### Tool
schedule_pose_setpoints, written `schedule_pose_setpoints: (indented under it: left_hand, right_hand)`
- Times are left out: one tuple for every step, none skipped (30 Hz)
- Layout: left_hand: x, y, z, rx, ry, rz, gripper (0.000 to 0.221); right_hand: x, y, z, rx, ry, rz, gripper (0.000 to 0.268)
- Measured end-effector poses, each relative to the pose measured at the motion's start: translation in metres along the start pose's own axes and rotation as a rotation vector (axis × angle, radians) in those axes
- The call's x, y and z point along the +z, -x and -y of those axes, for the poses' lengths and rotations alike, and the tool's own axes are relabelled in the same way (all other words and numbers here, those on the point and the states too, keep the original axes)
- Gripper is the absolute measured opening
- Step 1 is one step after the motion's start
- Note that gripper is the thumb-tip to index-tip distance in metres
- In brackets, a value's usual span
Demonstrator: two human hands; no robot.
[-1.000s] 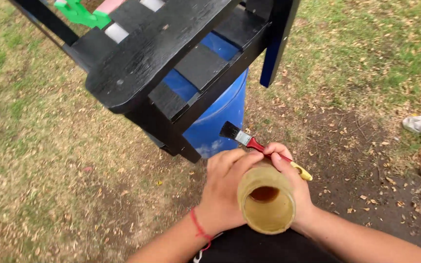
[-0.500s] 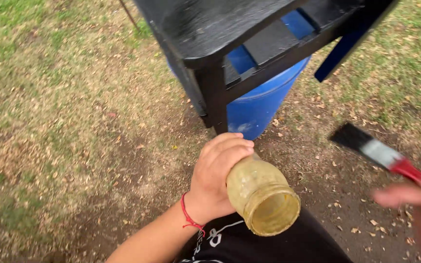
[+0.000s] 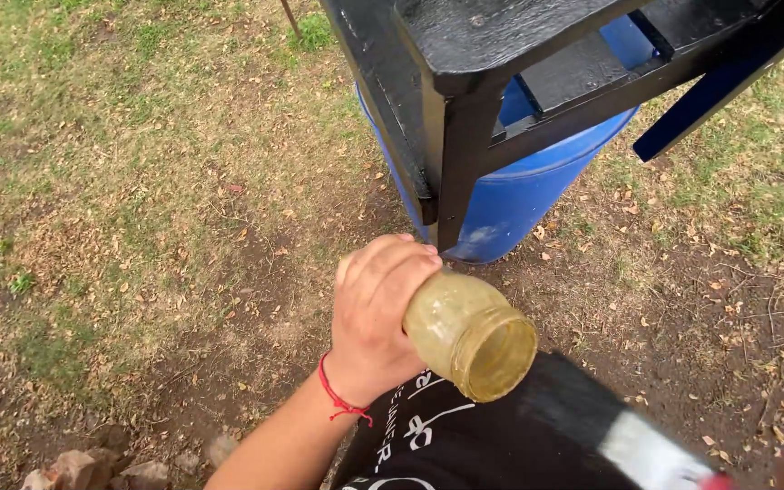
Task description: Painting a black wooden chair with a paintbrush and a jar of paint
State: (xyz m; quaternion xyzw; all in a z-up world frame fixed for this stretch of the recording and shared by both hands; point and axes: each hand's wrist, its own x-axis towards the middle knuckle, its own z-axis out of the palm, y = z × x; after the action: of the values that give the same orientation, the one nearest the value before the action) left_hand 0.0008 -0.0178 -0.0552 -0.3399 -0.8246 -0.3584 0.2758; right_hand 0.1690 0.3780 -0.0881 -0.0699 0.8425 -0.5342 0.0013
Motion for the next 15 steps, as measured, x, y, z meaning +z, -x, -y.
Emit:
schedule_pose_setpoints:
  left_hand:
    - [-0.001,0.001,0.000,-0.002,0.000,-0.001,0.025]
    - [-0.002,0.001,0.000,0.000,-0.003,-0.006,0.024]
    - [-0.003,0.002,0.000,0.001,-0.008,-0.013,0.024]
    - [-0.004,0.002,0.000,-0.002,-0.009,-0.015,0.024]
    - [-0.006,0.002,-0.001,0.000,-0.018,-0.015,0.022]
    - [-0.007,0.002,-0.001,0.003,-0.028,-0.015,0.021]
    - [-0.008,0.002,0.000,0.000,-0.029,-0.017,0.021]
    - [-0.009,0.003,0.001,0.001,-0.034,-0.018,0.021]
    - [-0.009,0.004,0.002,0.002,-0.038,-0.018,0.021]
    - [-0.009,0.005,0.002,0.000,-0.038,-0.018,0.021]
    - [-0.009,0.006,0.003,-0.005,-0.032,-0.022,0.020]
    - [-0.009,0.007,0.004,-0.011,-0.026,-0.025,0.020]
    - [-0.009,0.007,0.005,-0.012,-0.025,-0.025,0.020]
    - [-0.009,0.008,0.005,-0.011,-0.030,-0.026,0.020]
    - [-0.009,0.008,0.006,-0.010,-0.036,-0.028,0.021]
  right_hand:
    - [0.024,-0.020,0.024,-0.070,0.068,-0.006,0.026]
    - [0.048,-0.035,0.051,-0.140,0.136,-0.011,0.023]
    - [0.072,-0.046,0.081,-0.212,0.203,-0.016,0.021]
    - [0.072,-0.053,0.093,-0.284,0.271,-0.020,0.018]
    - [0.073,-0.057,0.104,-0.357,0.338,-0.025,0.017]
    - [0.077,-0.058,0.116,-0.431,0.404,-0.029,0.016]
    - [0.074,-0.066,0.126,-0.433,0.404,-0.025,0.016]
    - [0.070,-0.074,0.137,-0.411,0.427,0.108,0.027]
    - [0.067,-0.081,0.147,-0.386,0.448,0.240,0.039]
    - [0.076,-0.086,0.157,-0.386,0.448,0.243,0.039]
    - [0.085,-0.090,0.168,-0.327,0.431,0.153,0.037]
    - [0.094,-0.095,0.179,-0.267,0.414,0.064,0.040]
    - [0.093,-0.098,0.177,-0.265,0.415,0.066,0.040]
    - [0.092,-0.100,0.175,-0.335,0.454,0.072,0.042]
    - [0.092,-0.103,0.173,-0.405,0.493,0.080,0.046]
